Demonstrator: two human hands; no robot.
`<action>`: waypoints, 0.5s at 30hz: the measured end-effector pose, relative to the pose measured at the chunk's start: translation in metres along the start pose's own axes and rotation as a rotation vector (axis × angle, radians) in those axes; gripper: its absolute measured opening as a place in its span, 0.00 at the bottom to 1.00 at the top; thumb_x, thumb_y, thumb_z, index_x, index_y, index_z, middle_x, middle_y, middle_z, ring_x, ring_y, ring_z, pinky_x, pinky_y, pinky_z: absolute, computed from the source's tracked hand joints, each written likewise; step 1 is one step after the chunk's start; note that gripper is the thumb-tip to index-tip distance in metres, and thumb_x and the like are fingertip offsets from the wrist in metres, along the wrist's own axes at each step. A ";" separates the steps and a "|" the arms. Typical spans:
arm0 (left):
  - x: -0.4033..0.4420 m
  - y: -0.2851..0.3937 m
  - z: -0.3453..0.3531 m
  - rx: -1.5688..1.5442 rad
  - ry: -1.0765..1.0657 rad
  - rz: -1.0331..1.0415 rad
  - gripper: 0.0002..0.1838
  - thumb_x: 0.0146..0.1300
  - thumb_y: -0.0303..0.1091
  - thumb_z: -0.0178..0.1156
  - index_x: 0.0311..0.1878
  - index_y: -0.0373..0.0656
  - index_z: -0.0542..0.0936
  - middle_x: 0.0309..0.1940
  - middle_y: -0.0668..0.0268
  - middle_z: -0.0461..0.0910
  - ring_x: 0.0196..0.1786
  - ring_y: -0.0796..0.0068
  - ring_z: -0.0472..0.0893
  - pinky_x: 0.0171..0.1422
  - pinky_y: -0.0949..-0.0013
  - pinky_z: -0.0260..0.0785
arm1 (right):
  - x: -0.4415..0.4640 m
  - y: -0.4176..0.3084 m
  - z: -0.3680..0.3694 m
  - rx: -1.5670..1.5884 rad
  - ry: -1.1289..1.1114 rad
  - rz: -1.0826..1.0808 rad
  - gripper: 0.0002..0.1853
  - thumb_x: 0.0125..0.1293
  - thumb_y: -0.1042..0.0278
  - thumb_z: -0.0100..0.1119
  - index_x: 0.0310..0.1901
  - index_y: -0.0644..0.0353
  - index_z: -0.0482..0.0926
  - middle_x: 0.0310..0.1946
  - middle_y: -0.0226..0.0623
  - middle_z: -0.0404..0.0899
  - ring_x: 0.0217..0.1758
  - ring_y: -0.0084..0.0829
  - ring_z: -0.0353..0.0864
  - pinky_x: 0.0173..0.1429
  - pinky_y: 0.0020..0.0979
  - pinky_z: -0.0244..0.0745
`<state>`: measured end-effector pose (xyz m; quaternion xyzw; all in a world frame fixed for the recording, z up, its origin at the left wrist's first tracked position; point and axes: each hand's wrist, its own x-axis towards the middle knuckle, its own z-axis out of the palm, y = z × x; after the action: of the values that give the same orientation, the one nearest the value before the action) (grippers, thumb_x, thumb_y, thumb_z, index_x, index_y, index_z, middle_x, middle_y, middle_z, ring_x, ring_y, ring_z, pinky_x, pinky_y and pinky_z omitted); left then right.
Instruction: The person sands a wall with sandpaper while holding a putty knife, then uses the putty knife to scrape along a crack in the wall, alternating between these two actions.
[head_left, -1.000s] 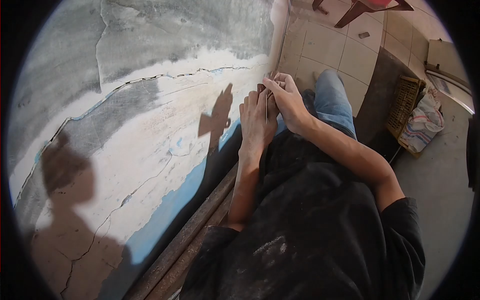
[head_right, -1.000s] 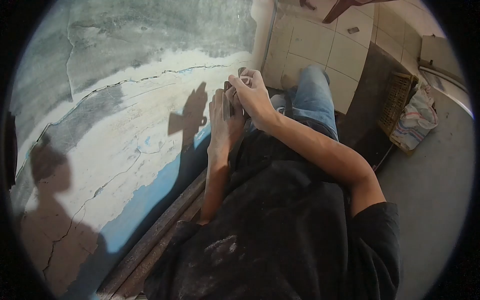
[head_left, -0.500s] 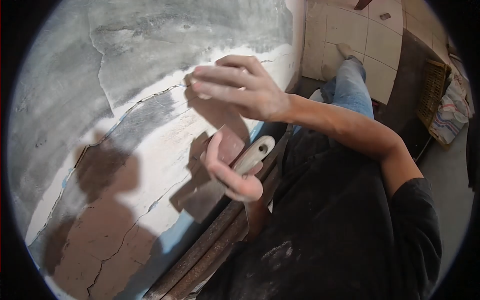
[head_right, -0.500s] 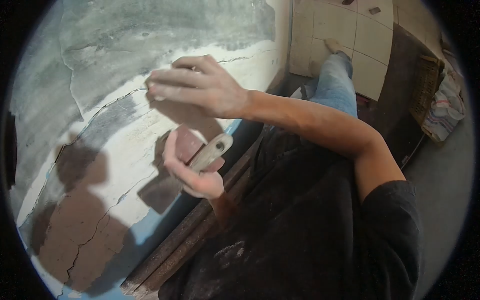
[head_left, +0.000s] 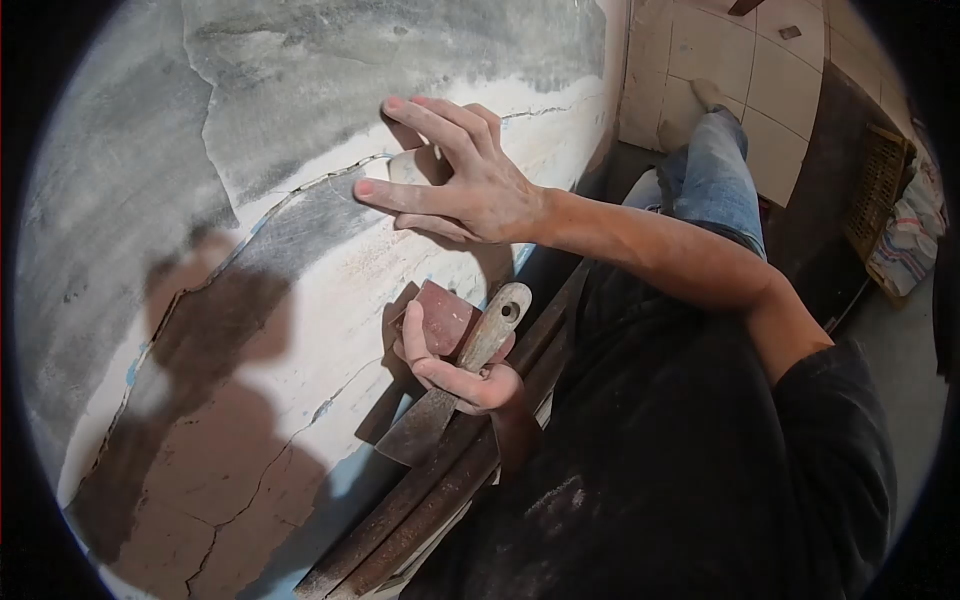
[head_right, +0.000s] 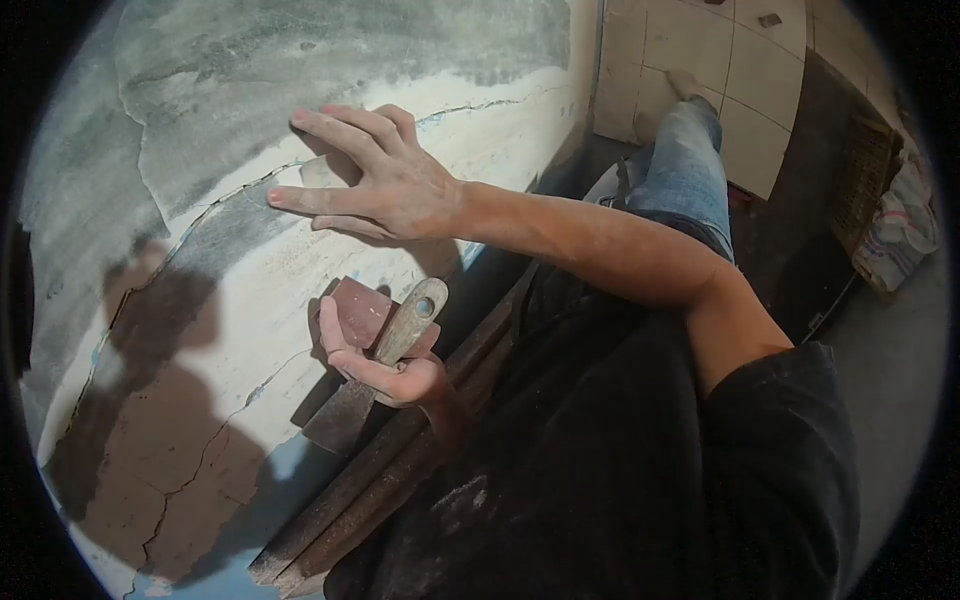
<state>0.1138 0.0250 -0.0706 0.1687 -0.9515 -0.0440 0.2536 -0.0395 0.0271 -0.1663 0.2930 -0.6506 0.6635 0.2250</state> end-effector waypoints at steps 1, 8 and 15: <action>0.001 0.000 0.004 -0.061 0.032 -0.042 0.28 0.78 0.41 0.27 0.64 0.27 0.64 0.53 0.42 0.72 0.49 0.52 0.77 0.54 0.55 0.75 | -0.005 0.006 0.004 0.029 0.008 0.000 0.23 0.64 0.47 0.61 0.61 0.29 0.76 0.69 0.47 0.56 0.64 0.44 0.64 0.62 0.42 0.59; 0.004 -0.001 0.017 -0.135 0.056 -0.098 0.31 0.74 0.42 0.28 0.47 0.25 0.77 0.45 0.44 0.78 0.46 0.53 0.76 0.55 0.56 0.67 | 0.019 0.010 -0.037 0.486 -0.059 0.383 0.22 0.72 0.57 0.53 0.64 0.54 0.72 0.55 0.45 0.67 0.48 0.30 0.72 0.50 0.29 0.71; 0.011 0.005 0.029 -0.314 0.007 -0.105 0.28 0.74 0.39 0.29 0.48 0.25 0.77 0.43 0.48 0.80 0.43 0.53 0.74 0.54 0.56 0.64 | 0.025 0.005 -0.068 0.704 -0.223 1.096 0.33 0.77 0.43 0.23 0.70 0.56 0.63 0.58 0.53 0.70 0.66 0.40 0.66 0.70 0.39 0.59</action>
<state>0.0888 0.0263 -0.0900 0.1766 -0.9218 -0.2047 0.2778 -0.0671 0.0921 -0.1520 0.0421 -0.4693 0.8207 -0.3232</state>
